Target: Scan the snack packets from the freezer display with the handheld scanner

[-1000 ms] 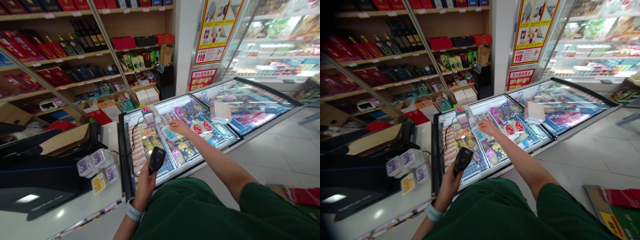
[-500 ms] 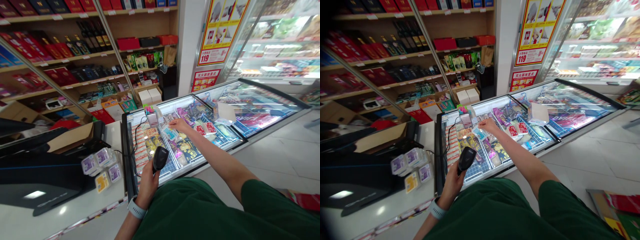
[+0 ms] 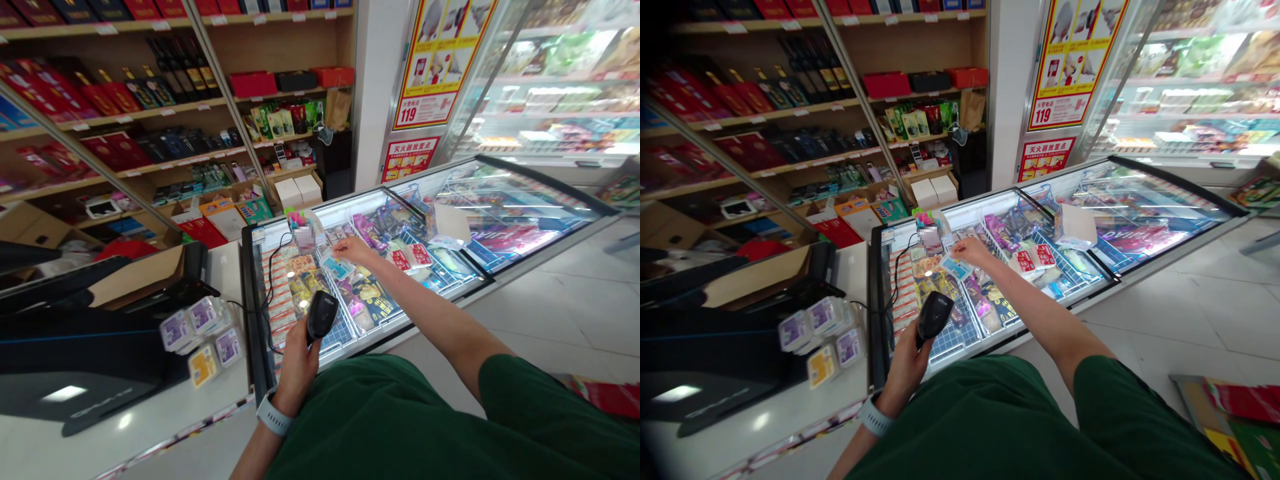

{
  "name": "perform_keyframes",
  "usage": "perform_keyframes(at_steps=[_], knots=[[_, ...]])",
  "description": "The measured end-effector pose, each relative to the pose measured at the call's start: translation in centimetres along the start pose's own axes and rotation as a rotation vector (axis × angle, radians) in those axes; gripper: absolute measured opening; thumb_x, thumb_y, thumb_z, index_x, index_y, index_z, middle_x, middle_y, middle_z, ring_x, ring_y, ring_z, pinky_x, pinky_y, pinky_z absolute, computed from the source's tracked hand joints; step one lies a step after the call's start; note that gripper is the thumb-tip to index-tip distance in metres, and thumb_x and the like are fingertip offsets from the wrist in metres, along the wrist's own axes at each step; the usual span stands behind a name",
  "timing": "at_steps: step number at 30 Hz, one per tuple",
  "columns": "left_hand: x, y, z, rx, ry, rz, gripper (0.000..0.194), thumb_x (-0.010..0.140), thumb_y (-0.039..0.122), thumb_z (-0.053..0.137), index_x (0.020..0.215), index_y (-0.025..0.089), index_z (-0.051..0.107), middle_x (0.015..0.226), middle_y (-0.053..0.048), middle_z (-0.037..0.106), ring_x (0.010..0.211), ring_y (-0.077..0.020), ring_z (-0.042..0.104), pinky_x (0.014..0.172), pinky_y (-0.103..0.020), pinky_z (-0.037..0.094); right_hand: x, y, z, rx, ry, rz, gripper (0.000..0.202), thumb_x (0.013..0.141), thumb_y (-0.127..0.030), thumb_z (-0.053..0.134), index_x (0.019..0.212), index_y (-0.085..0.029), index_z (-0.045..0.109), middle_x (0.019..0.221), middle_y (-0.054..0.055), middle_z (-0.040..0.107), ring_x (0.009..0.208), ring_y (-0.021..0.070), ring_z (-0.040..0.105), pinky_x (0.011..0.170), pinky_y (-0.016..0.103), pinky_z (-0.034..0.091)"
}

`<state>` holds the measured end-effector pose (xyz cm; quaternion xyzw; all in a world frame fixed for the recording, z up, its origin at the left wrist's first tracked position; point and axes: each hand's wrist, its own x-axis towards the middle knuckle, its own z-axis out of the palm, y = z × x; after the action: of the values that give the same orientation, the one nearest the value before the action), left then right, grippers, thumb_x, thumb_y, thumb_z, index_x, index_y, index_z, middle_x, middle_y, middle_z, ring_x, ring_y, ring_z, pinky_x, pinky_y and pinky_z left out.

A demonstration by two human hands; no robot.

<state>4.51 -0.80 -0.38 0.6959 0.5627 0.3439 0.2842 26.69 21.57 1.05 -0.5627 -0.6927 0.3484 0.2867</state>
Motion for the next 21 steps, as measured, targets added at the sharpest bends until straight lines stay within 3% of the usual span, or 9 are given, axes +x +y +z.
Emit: perform_keyframes(at_steps=[21], knots=[[-0.29, -0.06, 0.40, 0.090, -0.001, 0.012, 0.045, 0.083, 0.015, 0.054, 0.128, 0.014, 0.051, 0.119, -0.016, 0.063, 0.110, -0.0309, 0.058, 0.096, -0.049, 0.045, -0.36, -0.16, -0.43, 0.006, -0.024, 0.009, 0.017, 0.072, -0.025, 0.075, 0.087, -0.016, 0.077, 0.080, 0.003, 0.075, 0.076, 0.0171, 0.068, 0.071, 0.023, 0.049]])
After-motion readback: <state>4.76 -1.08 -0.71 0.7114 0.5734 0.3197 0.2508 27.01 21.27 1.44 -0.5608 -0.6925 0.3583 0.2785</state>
